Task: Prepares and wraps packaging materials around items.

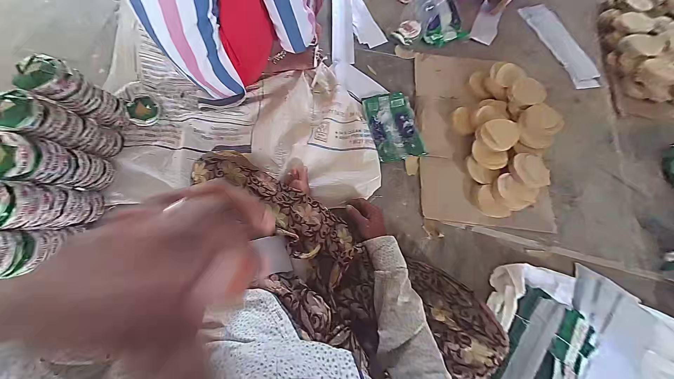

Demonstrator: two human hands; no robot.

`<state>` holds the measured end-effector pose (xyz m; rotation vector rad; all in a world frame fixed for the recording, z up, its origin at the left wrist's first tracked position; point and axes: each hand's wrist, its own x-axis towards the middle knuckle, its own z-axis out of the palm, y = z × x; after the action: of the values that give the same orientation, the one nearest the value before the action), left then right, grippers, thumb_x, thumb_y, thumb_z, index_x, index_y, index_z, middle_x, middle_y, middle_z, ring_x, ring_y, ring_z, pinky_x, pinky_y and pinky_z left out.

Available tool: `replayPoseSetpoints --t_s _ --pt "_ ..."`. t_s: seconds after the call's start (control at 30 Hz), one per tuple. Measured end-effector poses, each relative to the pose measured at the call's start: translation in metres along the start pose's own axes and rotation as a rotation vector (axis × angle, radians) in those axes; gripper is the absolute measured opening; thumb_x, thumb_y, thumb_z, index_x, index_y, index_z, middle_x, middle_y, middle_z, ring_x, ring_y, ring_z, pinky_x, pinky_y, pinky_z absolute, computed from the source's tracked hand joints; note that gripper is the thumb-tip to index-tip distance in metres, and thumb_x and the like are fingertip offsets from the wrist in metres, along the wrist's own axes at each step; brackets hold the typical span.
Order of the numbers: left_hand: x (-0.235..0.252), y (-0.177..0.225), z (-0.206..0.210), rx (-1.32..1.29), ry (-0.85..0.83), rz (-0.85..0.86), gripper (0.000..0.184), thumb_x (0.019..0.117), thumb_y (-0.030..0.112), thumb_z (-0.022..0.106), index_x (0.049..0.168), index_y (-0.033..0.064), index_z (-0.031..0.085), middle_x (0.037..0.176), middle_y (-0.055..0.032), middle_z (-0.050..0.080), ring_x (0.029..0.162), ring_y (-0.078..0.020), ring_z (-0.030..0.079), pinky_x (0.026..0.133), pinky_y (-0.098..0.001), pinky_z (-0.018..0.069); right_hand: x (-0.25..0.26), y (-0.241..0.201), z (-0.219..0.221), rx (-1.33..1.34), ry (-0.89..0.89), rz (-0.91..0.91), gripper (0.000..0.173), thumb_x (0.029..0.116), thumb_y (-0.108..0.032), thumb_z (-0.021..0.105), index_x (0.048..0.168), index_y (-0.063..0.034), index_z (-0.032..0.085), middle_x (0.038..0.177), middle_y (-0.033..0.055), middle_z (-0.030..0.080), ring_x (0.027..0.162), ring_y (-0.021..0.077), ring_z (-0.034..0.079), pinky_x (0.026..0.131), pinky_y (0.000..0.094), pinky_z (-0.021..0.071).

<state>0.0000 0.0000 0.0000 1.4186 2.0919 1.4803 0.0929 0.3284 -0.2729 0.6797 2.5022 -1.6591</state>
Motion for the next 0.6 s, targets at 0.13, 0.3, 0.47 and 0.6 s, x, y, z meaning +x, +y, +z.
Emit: replayPoseSetpoints --t_s 0.13,0.3,0.47,0.6 --pt "-0.044 -0.092 0.027 0.394 -0.421 -0.335 0.057 0.0921 0.045 0.072 0.128 0.0018 0.063 0.116 -0.0195 0.069 0.112 -0.0380 0.065 0.096 -0.0597 0.0506 -0.002 0.001 0.002 0.028 0.006 0.014 0.028 0.0995 -0.018 0.063 0.116 0.0027 0.070 0.108 0.0151 0.073 0.101 0.0170 0.069 0.094 0.0369 0.0544" --pt "-0.084 -0.126 0.070 0.342 -0.598 -0.647 0.048 0.0908 0.024 0.077 0.126 -0.0046 0.063 0.119 -0.0261 0.067 0.118 -0.0460 0.059 0.105 -0.0630 0.0385 0.000 0.001 0.004 0.027 0.001 0.035 0.027 0.1001 -0.018 0.063 0.117 0.0019 0.069 0.109 0.0149 0.073 0.102 0.0173 0.069 0.094 0.0383 0.0533" --pt "-0.060 -0.107 0.092 -0.006 -0.180 -0.184 0.020 0.0939 0.017 0.071 0.100 -0.0021 0.072 0.090 -0.0131 0.073 0.087 -0.0195 0.071 0.083 -0.0370 0.0572 -0.007 -0.002 0.002 0.053 0.029 0.035 0.027 0.0997 -0.019 0.063 0.117 0.0011 0.070 0.110 0.0143 0.072 0.103 0.0167 0.068 0.095 0.0376 0.0532" --pt "-0.026 -0.119 0.107 0.057 -0.349 -0.302 0.029 0.0949 0.013 0.069 0.117 -0.0062 0.066 0.109 -0.0224 0.071 0.102 -0.0331 0.071 0.094 -0.0513 0.0545 -0.008 -0.002 0.001 0.075 0.033 0.061 0.029 0.0993 -0.020 0.064 0.118 0.0014 0.069 0.109 0.0157 0.073 0.102 0.0201 0.069 0.095 0.0408 0.0538"
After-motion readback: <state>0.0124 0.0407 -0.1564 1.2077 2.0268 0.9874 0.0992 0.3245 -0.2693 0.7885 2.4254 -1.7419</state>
